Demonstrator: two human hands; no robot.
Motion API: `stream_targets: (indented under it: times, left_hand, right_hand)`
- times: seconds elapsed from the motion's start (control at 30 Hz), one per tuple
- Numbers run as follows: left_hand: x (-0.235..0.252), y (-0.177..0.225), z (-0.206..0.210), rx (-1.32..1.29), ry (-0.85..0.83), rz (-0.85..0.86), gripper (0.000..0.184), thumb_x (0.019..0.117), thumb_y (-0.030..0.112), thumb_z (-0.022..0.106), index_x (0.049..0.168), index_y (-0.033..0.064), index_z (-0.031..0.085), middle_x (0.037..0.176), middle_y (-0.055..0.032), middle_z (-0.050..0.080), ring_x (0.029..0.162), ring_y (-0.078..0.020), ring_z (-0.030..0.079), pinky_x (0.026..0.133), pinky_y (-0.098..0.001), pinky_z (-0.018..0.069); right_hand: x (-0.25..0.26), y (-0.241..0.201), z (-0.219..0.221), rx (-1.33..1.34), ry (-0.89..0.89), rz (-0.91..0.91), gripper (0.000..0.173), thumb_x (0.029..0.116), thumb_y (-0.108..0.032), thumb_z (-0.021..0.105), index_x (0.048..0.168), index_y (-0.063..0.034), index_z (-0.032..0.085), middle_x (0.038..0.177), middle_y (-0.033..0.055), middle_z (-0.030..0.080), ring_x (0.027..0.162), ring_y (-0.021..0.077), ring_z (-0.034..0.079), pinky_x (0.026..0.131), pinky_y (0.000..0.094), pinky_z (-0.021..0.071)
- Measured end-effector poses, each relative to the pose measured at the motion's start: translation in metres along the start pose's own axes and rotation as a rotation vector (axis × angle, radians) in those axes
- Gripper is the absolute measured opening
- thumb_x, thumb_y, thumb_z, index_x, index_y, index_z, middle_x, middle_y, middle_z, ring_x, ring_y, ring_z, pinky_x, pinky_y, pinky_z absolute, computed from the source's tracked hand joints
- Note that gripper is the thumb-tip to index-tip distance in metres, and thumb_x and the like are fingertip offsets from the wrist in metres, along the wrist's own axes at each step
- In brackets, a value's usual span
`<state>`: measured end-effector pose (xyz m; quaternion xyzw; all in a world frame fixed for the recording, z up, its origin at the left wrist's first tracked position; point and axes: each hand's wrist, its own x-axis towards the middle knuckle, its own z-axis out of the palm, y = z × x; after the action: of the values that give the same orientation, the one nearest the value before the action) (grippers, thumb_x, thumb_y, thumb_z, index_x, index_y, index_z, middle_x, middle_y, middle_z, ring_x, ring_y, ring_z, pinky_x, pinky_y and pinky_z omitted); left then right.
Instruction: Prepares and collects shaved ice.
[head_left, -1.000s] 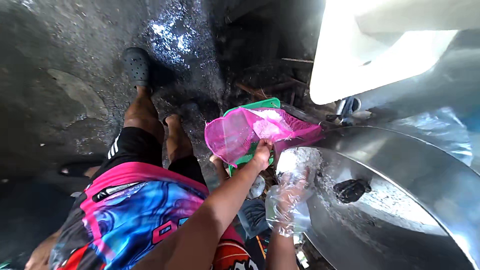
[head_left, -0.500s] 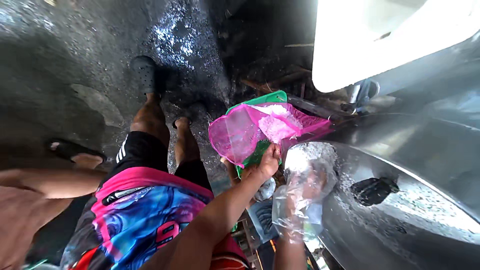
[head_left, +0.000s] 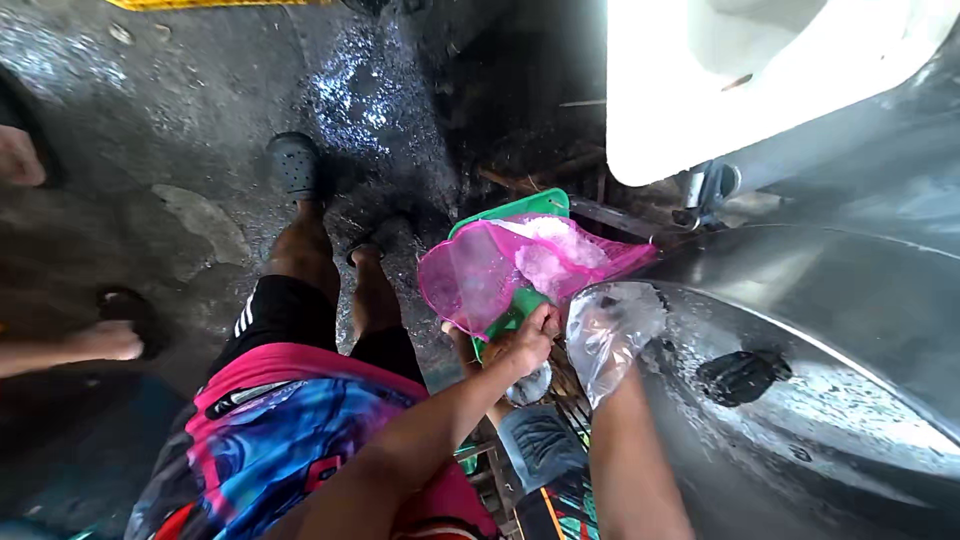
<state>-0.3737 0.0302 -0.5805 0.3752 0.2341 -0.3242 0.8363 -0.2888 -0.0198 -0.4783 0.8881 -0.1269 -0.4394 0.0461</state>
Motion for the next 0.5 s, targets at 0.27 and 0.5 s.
stream_targets:
  times: [0.27,0.5]
  left_hand:
    - [-0.007,0.014,-0.003,0.186,-0.021,-0.044,0.027,0.1078,0.011,0.040,0.121,-0.0027,0.059,0.109,-0.0137,0.064,0.102,-0.0173,0.062,0.094,-0.0338,0.0515]
    - [-0.009,0.013,0.001,0.215,-0.001,-0.052,0.027,0.1083,0.013,0.040,0.121,-0.0024,0.059,0.113,-0.0152,0.064,0.106,-0.0187,0.062,0.096,-0.0350,0.0511]
  right_hand:
    - [-0.097,0.023,-0.019,-0.224,0.424,-0.009,0.044,0.1058,-0.025,0.044,0.147,-0.0129,0.055,0.138,0.0148,0.063,0.125,0.0315,0.063,0.102,0.0550,0.0522]
    - [-0.096,0.030,0.004,-0.048,0.246,-0.091,0.043,0.1069,-0.024,0.049,0.147,-0.0113,0.056,0.148,0.0110,0.057,0.139,0.0229,0.053,0.117,0.0431,0.0432]
